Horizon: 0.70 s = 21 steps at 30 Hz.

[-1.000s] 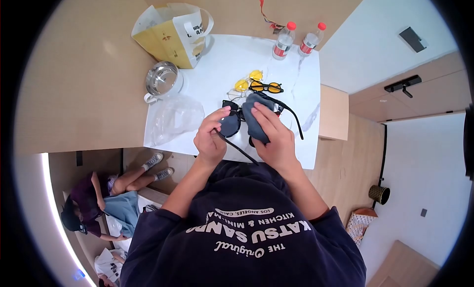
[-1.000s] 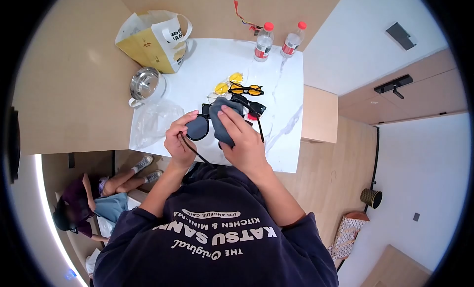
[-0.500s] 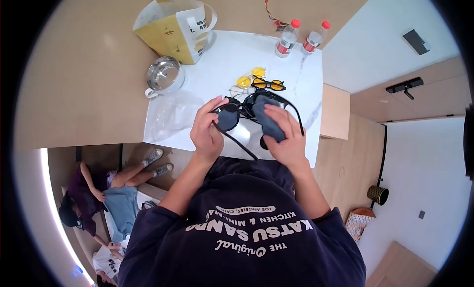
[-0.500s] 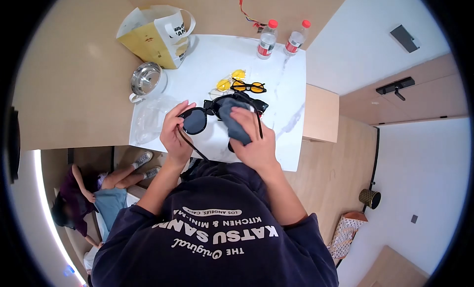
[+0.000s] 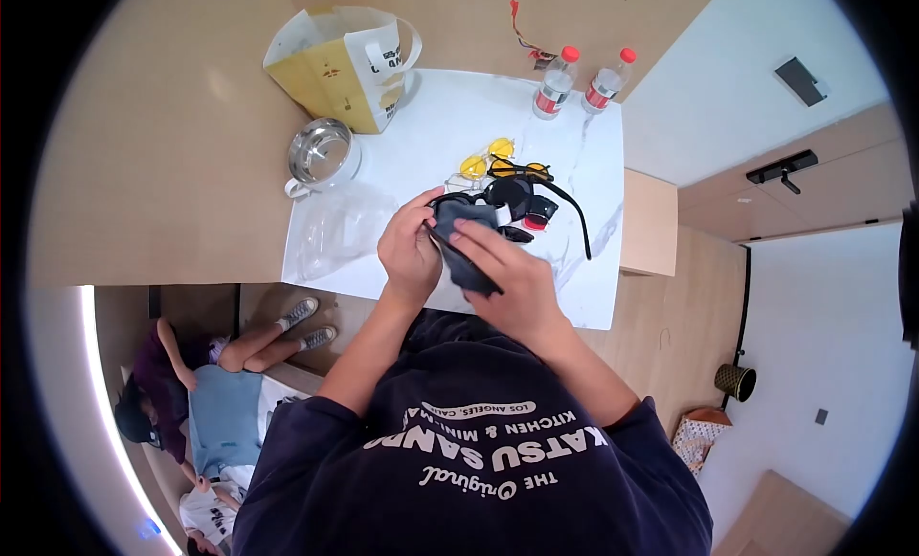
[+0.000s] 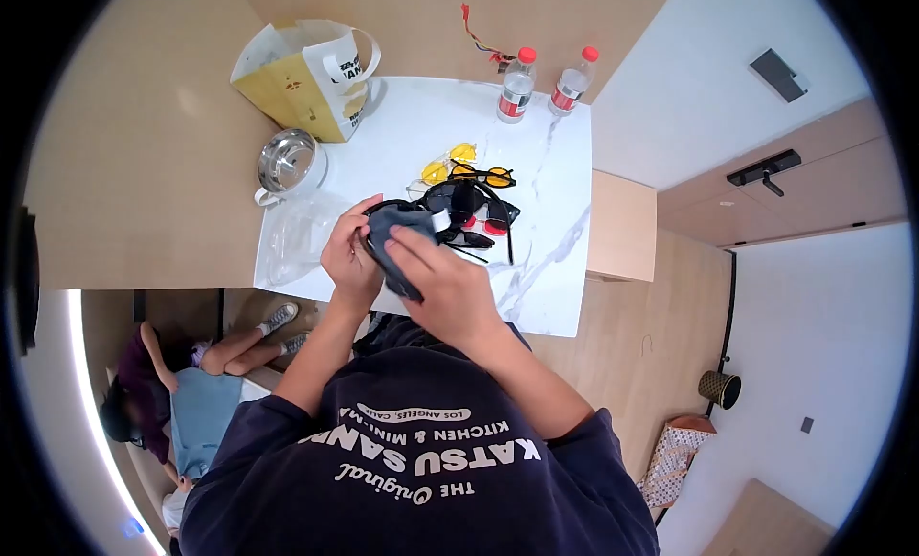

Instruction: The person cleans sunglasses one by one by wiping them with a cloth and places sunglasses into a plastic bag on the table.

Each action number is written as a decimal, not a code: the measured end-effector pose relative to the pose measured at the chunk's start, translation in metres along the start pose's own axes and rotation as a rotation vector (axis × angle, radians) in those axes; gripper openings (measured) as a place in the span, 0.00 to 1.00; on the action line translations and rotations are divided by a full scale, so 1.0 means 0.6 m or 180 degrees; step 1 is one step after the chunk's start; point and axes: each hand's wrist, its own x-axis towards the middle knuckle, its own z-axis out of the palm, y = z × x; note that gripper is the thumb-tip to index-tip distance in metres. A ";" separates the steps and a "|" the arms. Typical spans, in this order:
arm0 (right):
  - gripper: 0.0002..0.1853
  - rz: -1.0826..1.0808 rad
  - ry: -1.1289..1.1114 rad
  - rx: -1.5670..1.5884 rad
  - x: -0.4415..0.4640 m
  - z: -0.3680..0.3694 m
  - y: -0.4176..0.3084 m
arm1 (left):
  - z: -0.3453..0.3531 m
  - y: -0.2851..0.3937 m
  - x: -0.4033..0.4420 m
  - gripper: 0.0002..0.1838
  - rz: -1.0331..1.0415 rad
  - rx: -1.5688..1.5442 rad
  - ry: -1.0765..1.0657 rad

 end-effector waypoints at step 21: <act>0.33 -0.0065 0.0013 0.0138 0.013 0.021 -0.002 | -0.002 -0.008 -0.006 0.02 -0.0138 0.0028 0.0048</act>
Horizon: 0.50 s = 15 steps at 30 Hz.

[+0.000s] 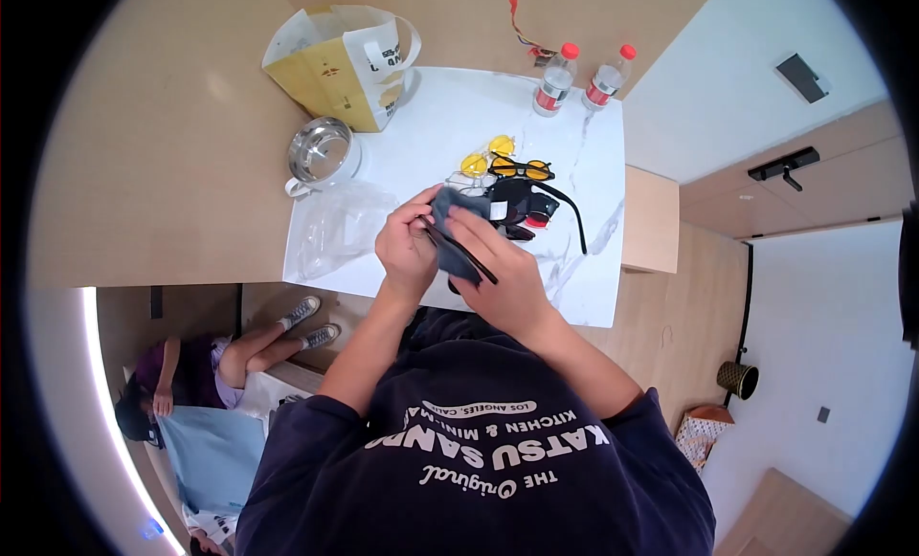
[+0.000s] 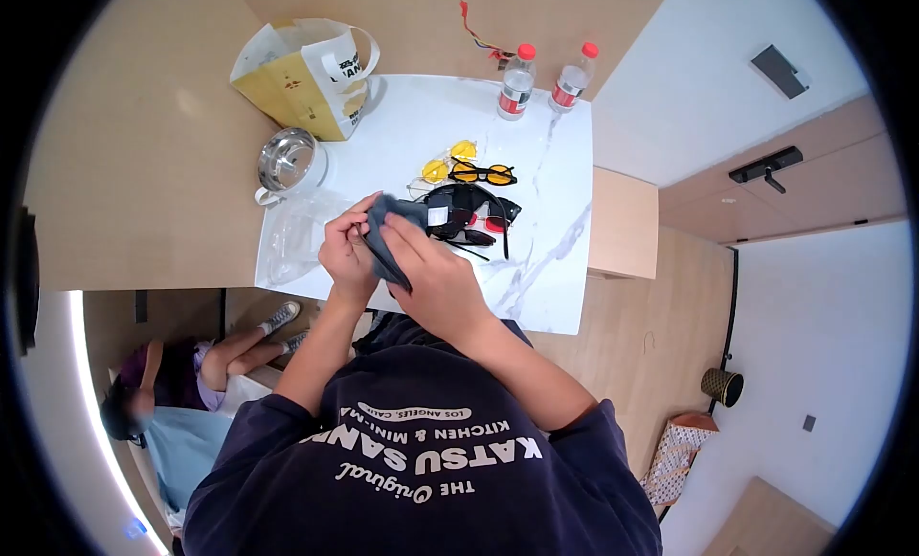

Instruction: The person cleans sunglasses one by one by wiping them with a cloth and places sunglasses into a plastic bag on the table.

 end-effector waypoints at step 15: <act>0.31 0.0061 0.0043 -0.0565 -0.003 -0.003 0.011 | -0.007 0.005 -0.015 0.03 -0.0129 0.0248 -0.0192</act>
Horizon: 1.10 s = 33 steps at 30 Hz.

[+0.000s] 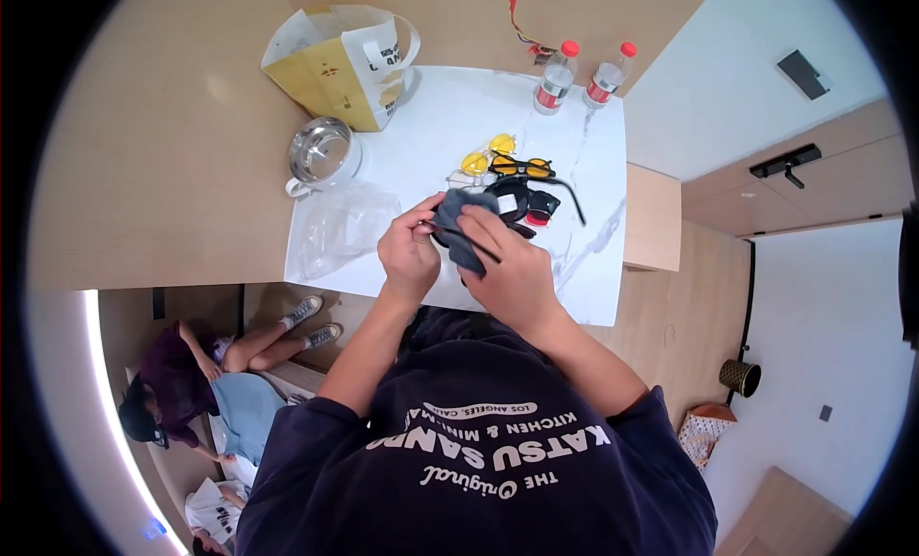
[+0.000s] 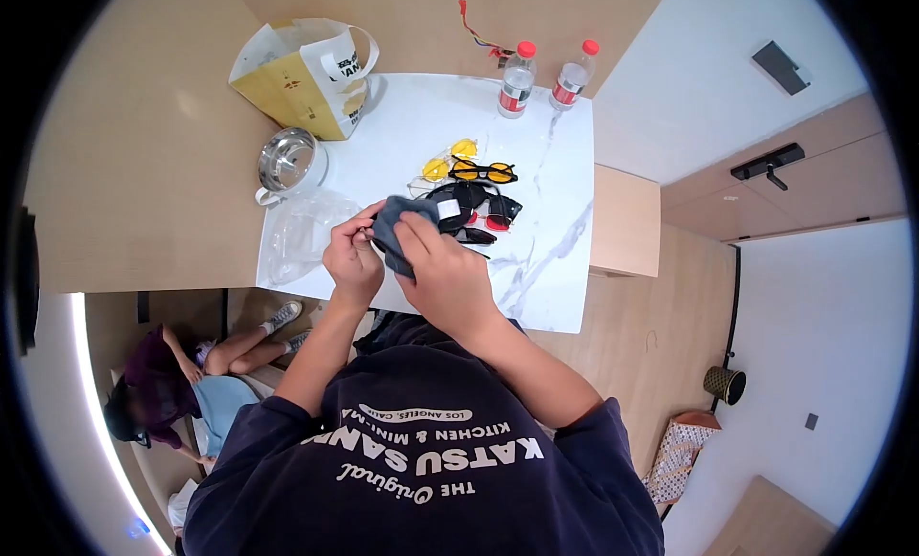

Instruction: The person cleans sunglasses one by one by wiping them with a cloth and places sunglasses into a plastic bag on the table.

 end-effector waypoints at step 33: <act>0.30 0.0435 0.0051 0.0617 0.007 -0.017 -0.019 | -0.011 -0.007 0.011 0.09 0.0104 -0.0201 -0.0193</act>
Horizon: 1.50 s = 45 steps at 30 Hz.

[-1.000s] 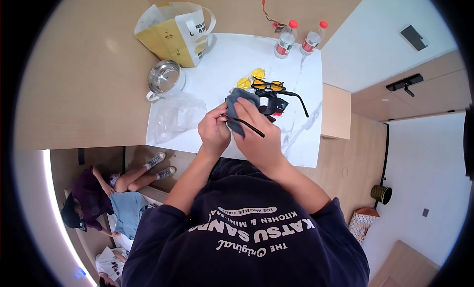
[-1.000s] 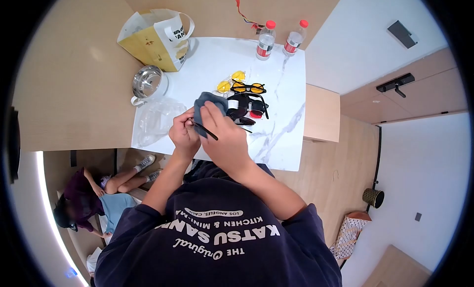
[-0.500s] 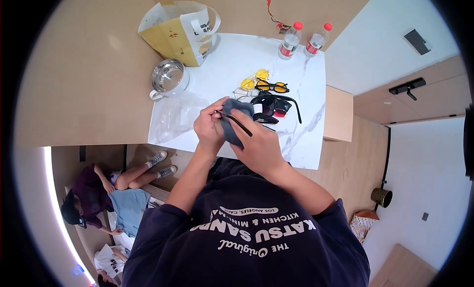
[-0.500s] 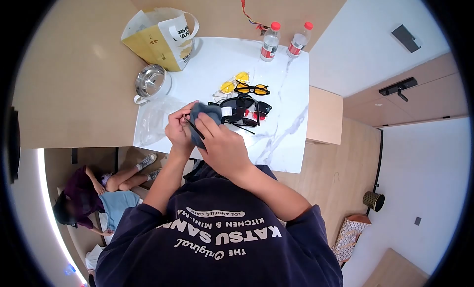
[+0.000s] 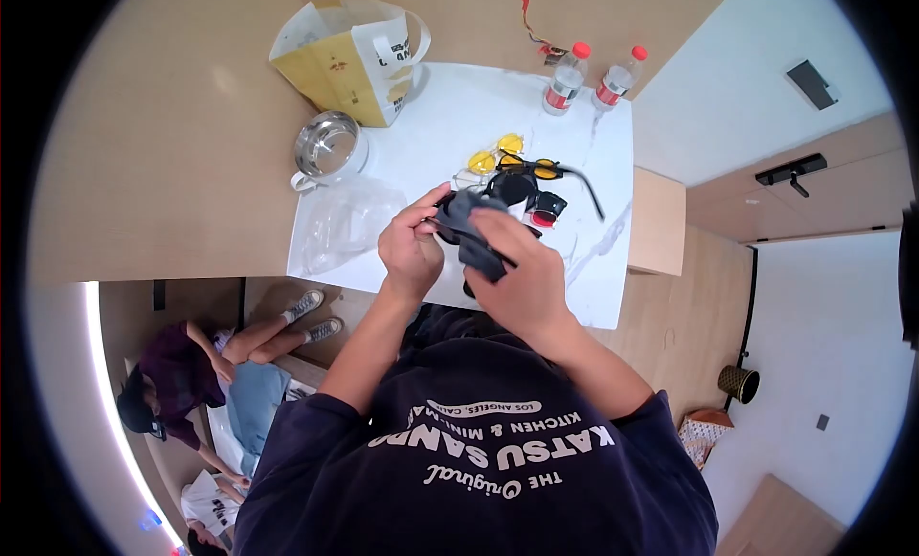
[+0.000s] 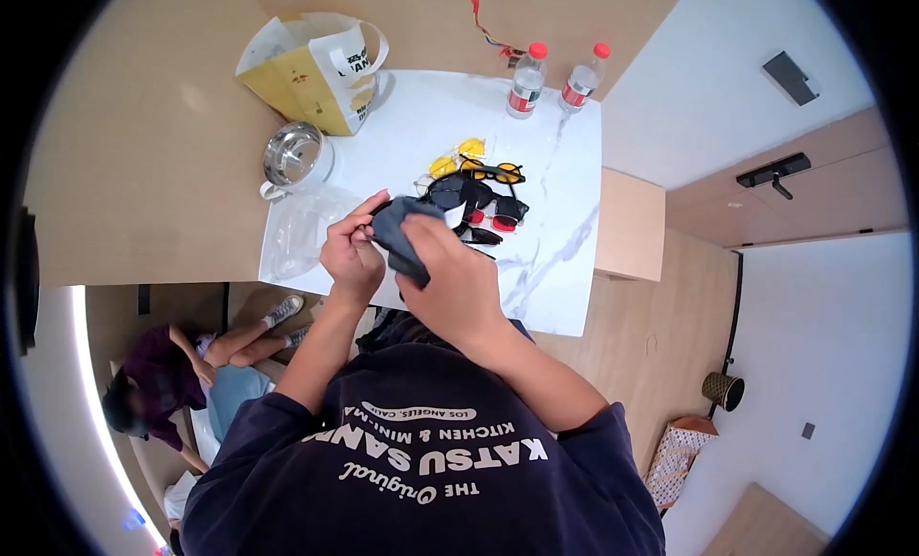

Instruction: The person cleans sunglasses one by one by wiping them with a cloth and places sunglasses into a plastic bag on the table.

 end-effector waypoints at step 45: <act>0.24 0.0833 0.1948 0.0964 -0.017 -0.035 0.106 | -0.008 0.032 0.021 0.22 -0.4492 -0.2584 0.0006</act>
